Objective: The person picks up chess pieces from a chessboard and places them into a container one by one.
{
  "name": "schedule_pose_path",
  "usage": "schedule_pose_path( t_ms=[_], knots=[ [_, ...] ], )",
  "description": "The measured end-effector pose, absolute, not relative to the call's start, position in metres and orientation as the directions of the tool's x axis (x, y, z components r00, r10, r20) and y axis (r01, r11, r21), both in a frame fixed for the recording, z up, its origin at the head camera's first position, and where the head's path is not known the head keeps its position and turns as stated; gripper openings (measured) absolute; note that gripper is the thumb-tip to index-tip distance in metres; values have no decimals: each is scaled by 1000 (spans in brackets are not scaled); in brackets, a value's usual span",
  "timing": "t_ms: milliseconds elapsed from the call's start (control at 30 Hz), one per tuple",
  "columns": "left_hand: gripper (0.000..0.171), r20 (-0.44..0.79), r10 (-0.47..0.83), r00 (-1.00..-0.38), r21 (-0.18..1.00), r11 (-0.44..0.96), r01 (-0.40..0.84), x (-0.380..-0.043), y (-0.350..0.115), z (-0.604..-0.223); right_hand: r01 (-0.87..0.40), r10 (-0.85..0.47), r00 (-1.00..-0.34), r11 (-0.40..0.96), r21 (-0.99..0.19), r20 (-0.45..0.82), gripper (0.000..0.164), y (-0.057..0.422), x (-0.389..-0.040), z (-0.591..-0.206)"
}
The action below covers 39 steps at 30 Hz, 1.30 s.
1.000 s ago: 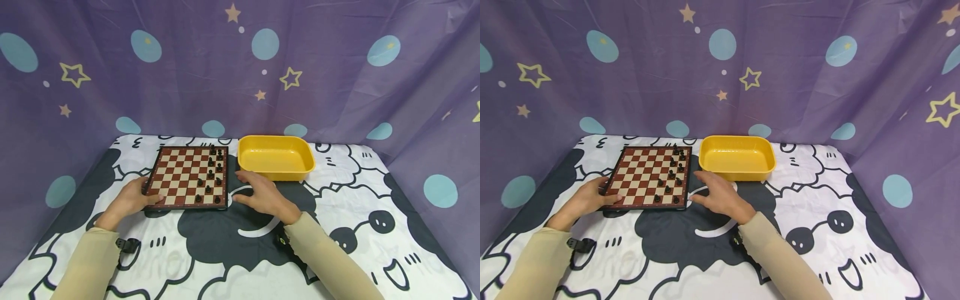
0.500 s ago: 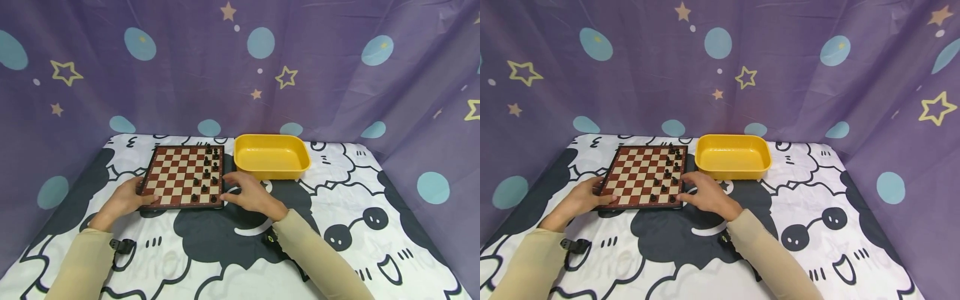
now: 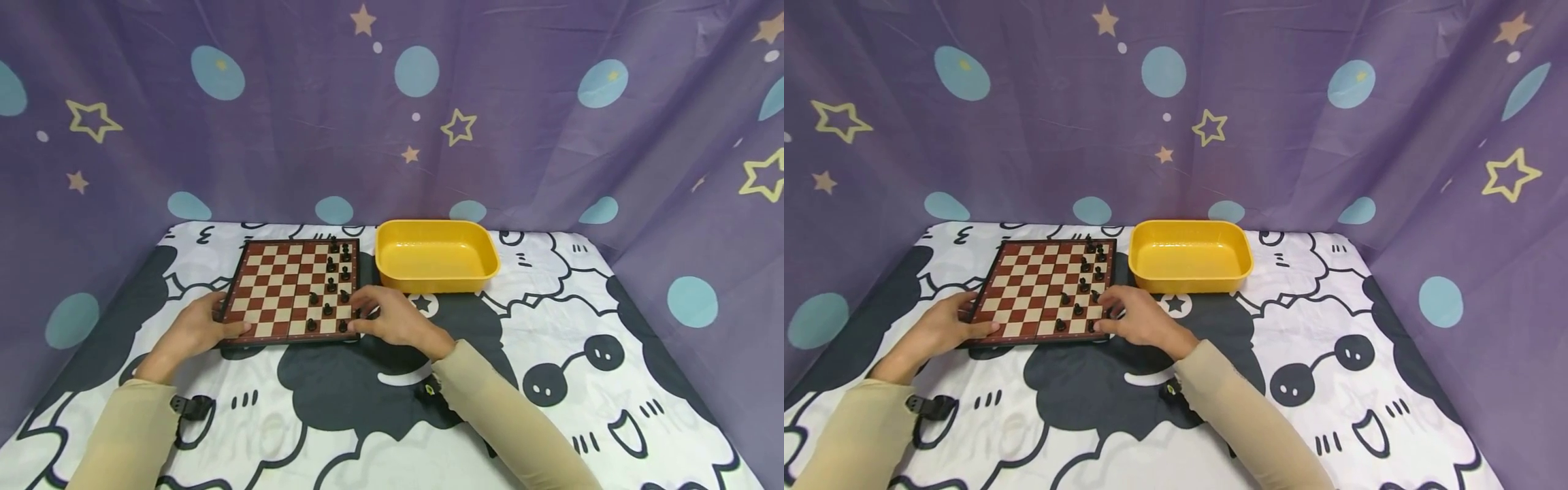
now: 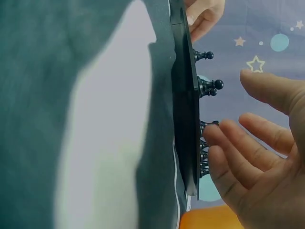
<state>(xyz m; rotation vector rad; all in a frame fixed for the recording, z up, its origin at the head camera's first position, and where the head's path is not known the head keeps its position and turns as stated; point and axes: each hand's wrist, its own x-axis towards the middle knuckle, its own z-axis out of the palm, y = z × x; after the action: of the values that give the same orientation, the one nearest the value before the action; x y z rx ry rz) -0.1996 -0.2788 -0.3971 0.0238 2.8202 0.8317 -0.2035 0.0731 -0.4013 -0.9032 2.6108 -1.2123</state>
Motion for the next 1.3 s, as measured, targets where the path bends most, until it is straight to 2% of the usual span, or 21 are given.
schedule_pose_path(
  t_ms=[200,767,1300],
  knots=[
    [99,-197,57,-979,536,842,-59,-200,-280,-397,-448,-578,-808,475,-757,115,36,64,-206,-402],
    [99,-196,54,-979,546,836,-63,-200,-278,-397,-474,-612,-786,514,-715,82,22,52,-205,-400],
    [102,-181,62,-982,544,837,-47,-202,-280,-401,-483,-611,-789,555,-678,62,20,50,-207,-404]
  ],
)
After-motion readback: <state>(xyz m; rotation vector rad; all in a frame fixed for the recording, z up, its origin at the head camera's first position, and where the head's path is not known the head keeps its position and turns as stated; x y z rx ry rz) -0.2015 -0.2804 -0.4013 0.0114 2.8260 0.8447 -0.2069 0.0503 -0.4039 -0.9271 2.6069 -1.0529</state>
